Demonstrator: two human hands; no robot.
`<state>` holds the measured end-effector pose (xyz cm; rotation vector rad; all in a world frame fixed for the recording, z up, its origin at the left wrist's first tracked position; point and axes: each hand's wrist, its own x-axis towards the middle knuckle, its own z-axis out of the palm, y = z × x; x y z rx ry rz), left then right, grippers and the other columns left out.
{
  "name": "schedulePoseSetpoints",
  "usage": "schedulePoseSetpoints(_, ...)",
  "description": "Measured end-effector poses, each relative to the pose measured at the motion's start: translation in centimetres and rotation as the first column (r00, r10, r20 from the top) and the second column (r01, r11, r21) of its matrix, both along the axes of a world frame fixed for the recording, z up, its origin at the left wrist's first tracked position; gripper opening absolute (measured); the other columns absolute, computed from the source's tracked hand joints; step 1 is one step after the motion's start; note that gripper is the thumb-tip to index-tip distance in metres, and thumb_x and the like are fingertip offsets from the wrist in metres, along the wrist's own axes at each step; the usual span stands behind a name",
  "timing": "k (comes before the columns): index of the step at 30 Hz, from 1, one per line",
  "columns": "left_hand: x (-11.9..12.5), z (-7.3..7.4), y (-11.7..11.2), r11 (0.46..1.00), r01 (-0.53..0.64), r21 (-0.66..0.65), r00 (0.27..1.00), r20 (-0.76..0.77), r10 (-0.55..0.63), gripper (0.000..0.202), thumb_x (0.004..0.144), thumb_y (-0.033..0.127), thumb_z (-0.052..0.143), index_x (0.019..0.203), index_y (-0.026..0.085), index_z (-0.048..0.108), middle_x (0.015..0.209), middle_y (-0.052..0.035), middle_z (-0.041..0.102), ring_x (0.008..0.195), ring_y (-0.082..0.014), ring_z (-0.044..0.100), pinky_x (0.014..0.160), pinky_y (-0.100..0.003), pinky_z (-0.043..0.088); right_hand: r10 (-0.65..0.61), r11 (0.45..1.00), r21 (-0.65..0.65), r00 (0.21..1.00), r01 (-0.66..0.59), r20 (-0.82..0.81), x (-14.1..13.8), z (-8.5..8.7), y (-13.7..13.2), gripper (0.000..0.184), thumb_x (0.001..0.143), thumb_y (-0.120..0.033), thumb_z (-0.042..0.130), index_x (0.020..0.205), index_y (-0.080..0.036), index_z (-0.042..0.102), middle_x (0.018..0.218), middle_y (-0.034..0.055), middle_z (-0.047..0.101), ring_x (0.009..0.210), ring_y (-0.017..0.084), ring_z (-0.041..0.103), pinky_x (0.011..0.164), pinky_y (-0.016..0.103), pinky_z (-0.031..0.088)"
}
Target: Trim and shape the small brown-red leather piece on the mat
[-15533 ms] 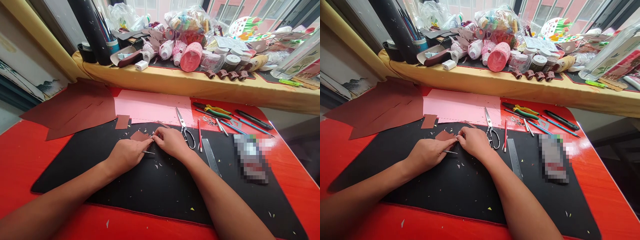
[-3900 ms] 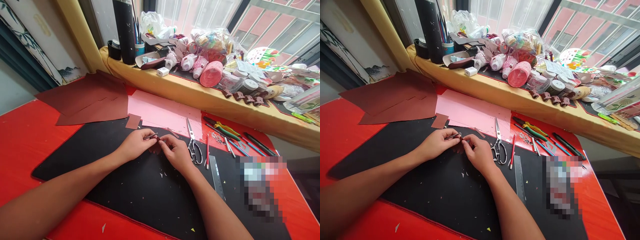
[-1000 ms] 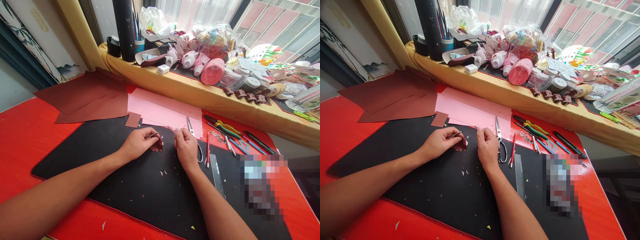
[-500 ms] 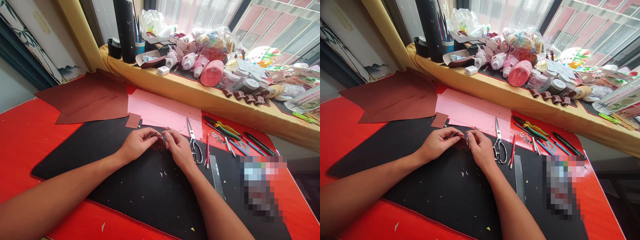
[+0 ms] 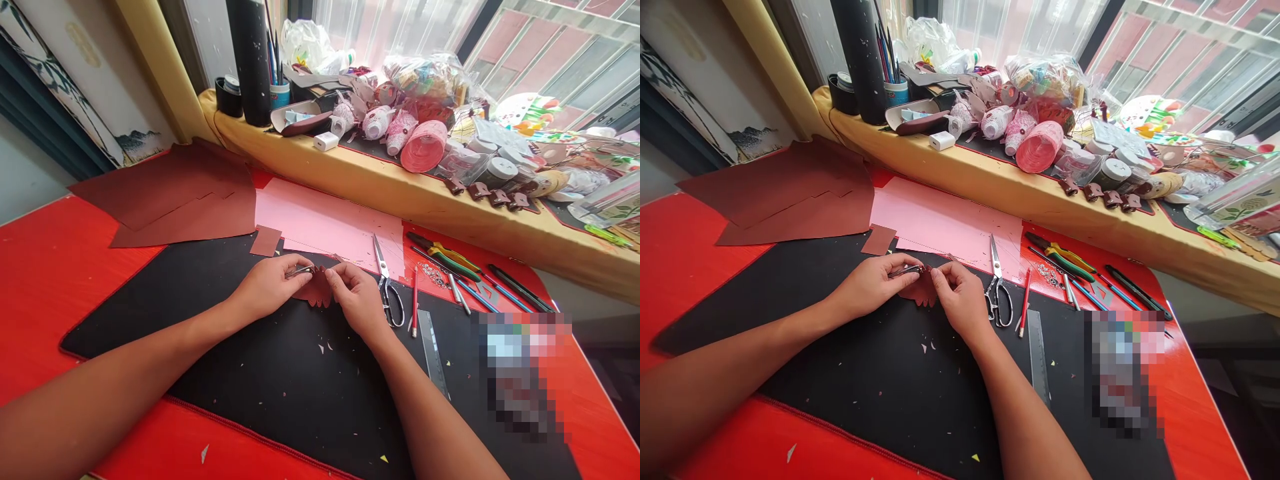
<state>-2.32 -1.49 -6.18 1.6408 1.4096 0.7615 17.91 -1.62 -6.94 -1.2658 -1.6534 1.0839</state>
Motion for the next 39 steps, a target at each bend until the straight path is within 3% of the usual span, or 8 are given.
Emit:
schedulePoseSetpoints(4,-0.9,0.2,0.6,1.0,0.014,-0.011,1.0,-0.027,-0.014,0.031,0.089,0.05,0.062,0.088,0.021,0.073,0.083,-0.0019,0.076,0.081,-0.0212,0.069,0.075,-0.03,0.051,-0.022,1.0,-0.013,1.0,0.022,0.009,-0.1,0.1,0.0,0.032,0.095,-0.049,0.059,0.079,-0.022,0.061,0.06,-0.0037,0.057,0.055,0.014,0.05,0.055,0.027,0.04)
schedulePoseSetpoints(10,-1.7,0.1,1.2,0.997,0.051,-0.063,0.996,0.082,-0.046,0.035,0.087,0.053,0.064,0.087,0.019,0.073,0.086,-0.0033,0.076,0.087,-0.0222,0.069,0.083,-0.032,0.052,0.003,0.999,-0.039,1.0,-0.003,0.018,-0.1,0.0,0.0,0.031,0.096,-0.048,0.059,0.082,-0.021,0.062,0.064,-0.0026,0.06,0.059,0.015,0.054,0.059,0.027,0.042)
schedulePoseSetpoints(16,-1.7,-0.5,1.3,1.0,0.016,-0.013,0.993,0.114,-0.015,0.043,0.084,0.053,0.068,0.113,0.022,0.076,0.112,-0.0081,0.078,0.104,-0.0264,0.07,0.094,-0.036,0.053,0.012,0.999,-0.036,1.0,-0.011,0.025,0.0,0.0,0.0,0.034,0.096,-0.052,0.059,0.08,-0.022,0.061,0.063,-0.0028,0.058,0.058,0.014,0.052,0.057,0.027,0.041)
schedulePoseSetpoints(19,-1.5,-0.3,1.3,0.998,0.059,0.005,0.997,-0.051,-0.059,0.044,0.078,0.05,0.073,0.115,0.025,0.077,0.094,-0.0042,0.078,0.089,-0.0243,0.07,0.077,-0.031,0.052,0.055,0.997,-0.048,0.998,-0.055,-0.014,0.1,0.1,0.0,0.035,0.096,-0.053,0.059,0.079,-0.022,0.06,0.062,-0.0029,0.057,0.058,0.015,0.054,0.058,0.027,0.043)
schedulePoseSetpoints(22,-1.4,0.2,1.4,0.995,0.097,0.013,0.984,-0.15,-0.094,0.023,0.079,0.045,0.07,0.087,0.024,0.077,0.07,0.0014,0.069,0.068,-0.0186,0.062,0.06,-0.026,0.041,0.054,0.997,-0.046,0.998,-0.055,-0.032,0.0,0.1,0.1,0.035,0.095,-0.053,0.06,0.079,-0.022,0.06,0.059,-0.0041,0.055,0.056,0.014,0.052,0.057,0.026,0.043)
schedulePoseSetpoints(25,-1.8,0.5,1.6,0.99,0.139,-0.014,0.988,-0.061,-0.14,0.026,0.08,0.046,0.067,0.073,0.021,0.069,0.065,0.0024,0.064,0.065,-0.0163,0.058,0.059,-0.026,0.039,0.033,0.998,-0.052,0.998,-0.036,-0.048,0.0,0.2,0.1,0.034,0.095,-0.052,0.061,0.079,-0.022,0.06,0.056,-0.005,0.052,0.053,0.013,0.048,0.054,0.026,0.039)
schedulePoseSetpoints(31,-3.1,0.7,2.4,0.952,0.263,-0.157,0.947,0.23,-0.223,0.037,0.082,0.055,0.07,0.075,0.019,0.069,0.073,0.0002,0.067,0.071,-0.0165,0.059,0.068,-0.027,0.044,0.031,0.998,-0.05,0.999,-0.032,-0.032,0.2,0.0,0.1,0.033,0.095,-0.051,0.06,0.08,-0.022,0.059,0.056,-0.006,0.049,0.052,0.013,0.044,0.054,0.026,0.035)
schedulePoseSetpoints(39,-3.3,0.2,2.7,0.952,0.267,-0.147,0.938,0.265,-0.222,0.048,0.083,0.062,0.068,0.066,0.018,0.06,0.063,0.003,0.051,0.06,-0.0121,0.043,0.058,-0.026,0.032,0.04,0.997,-0.058,0.997,-0.044,-0.067,0.1,-0.2,0.1,0.033,0.095,-0.051,0.061,0.08,-0.021,0.059,0.056,-0.006,0.049,0.053,0.013,0.041,0.055,0.026,0.033)
